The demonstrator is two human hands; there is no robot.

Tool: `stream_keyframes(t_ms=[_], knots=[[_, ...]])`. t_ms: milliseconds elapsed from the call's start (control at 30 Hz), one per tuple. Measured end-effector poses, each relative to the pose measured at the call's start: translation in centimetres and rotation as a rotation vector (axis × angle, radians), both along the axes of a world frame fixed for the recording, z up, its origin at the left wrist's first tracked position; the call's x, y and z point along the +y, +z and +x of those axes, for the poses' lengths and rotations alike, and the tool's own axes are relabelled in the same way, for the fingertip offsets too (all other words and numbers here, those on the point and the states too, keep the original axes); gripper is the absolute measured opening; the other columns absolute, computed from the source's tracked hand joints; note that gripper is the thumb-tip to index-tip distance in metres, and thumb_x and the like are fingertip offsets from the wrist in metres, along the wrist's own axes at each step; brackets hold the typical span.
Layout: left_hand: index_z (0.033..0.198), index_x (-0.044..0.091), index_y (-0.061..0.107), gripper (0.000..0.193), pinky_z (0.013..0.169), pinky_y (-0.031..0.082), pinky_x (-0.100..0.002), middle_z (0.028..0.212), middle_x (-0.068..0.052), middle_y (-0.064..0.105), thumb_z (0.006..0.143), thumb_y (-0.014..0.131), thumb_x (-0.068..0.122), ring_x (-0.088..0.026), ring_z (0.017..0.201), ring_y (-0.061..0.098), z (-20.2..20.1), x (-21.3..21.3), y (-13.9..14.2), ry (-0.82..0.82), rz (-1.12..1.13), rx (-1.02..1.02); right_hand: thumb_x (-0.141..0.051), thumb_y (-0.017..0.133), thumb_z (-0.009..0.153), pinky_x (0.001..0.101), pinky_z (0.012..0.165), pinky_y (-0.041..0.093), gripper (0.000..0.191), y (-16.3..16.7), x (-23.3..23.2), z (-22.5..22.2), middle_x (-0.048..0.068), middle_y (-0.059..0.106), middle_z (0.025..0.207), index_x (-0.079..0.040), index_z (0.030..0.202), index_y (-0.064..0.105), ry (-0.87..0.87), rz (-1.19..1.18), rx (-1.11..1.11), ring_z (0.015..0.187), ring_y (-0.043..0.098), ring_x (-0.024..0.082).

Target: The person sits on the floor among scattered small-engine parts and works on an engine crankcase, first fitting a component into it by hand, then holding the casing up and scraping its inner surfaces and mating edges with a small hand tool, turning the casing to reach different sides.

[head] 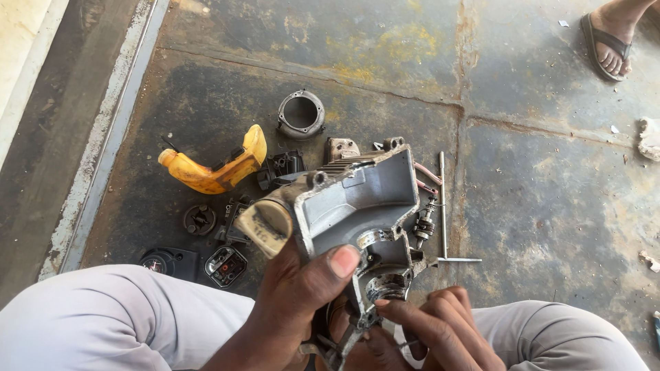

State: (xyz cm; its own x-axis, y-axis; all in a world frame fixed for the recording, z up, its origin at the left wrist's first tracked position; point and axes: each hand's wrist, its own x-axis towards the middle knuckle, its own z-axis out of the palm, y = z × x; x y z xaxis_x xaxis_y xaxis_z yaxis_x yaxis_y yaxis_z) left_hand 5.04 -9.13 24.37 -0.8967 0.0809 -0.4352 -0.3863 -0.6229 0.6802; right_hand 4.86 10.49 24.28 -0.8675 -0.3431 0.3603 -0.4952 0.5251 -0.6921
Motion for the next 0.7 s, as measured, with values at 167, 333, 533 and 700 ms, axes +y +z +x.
stream_keyframes(t_ms=[167, 333, 533, 700], knots=[[0.131, -0.001, 0.063, 0.069, 0.061, 0.058, -0.021, 0.092, -0.001, 0.071, 0.083, 0.076, 0.048, -0.004, 0.077, 0.069, 0.0, 0.2, 0.5, 0.041, -0.058, 0.072, -0.017, 0.090, 0.072, 0.0282, 0.065, 0.040, 0.039, 0.1, 1.0, -0.9, -0.004, 0.060, 0.066, -0.009, 0.108, 0.076, 0.132, 0.054, 0.193, 0.061, 0.053, 0.007], [0.118, -0.003, 0.066, 0.059, 0.040, 0.044, -0.023, 0.067, -0.002, 0.063, 0.079, 0.077, 0.041, -0.007, 0.047, 0.055, -0.4, 0.0, 1.5, 0.012, -0.102, 0.025, -0.010, 0.090, 0.068, 0.0278, 0.060, 0.040, 0.033, -1.0, 0.1, -0.7, -0.002, 0.055, 0.061, -0.007, 0.099, 0.077, 0.018, -0.130, 0.119, 0.058, 0.051, 0.009], [0.121, -0.005, 0.067, 0.063, 0.042, 0.044, -0.024, 0.069, -0.005, 0.062, 0.082, 0.079, 0.043, -0.009, 0.051, 0.055, -0.1, 0.2, 1.2, -0.009, -0.064, 0.045, -0.008, 0.085, 0.077, 0.0256, 0.060, 0.045, 0.026, -2.3, 0.9, -0.2, -0.002, 0.060, 0.064, -0.007, 0.101, 0.075, -0.004, -0.134, 0.174, 0.057, 0.054, 0.007], [0.127, 0.001, 0.064, 0.073, 0.063, 0.058, -0.028, 0.088, -0.009, 0.064, 0.080, 0.067, 0.057, -0.013, 0.078, 0.066, -0.5, -0.1, 0.5, -0.008, -0.260, 0.054, -0.017, 0.086, 0.080, 0.0259, 0.062, 0.049, 0.026, -2.9, 1.5, -0.5, -0.004, 0.064, 0.064, -0.008, 0.100, 0.074, -0.062, -0.095, 0.262, 0.056, 0.056, 0.004]])
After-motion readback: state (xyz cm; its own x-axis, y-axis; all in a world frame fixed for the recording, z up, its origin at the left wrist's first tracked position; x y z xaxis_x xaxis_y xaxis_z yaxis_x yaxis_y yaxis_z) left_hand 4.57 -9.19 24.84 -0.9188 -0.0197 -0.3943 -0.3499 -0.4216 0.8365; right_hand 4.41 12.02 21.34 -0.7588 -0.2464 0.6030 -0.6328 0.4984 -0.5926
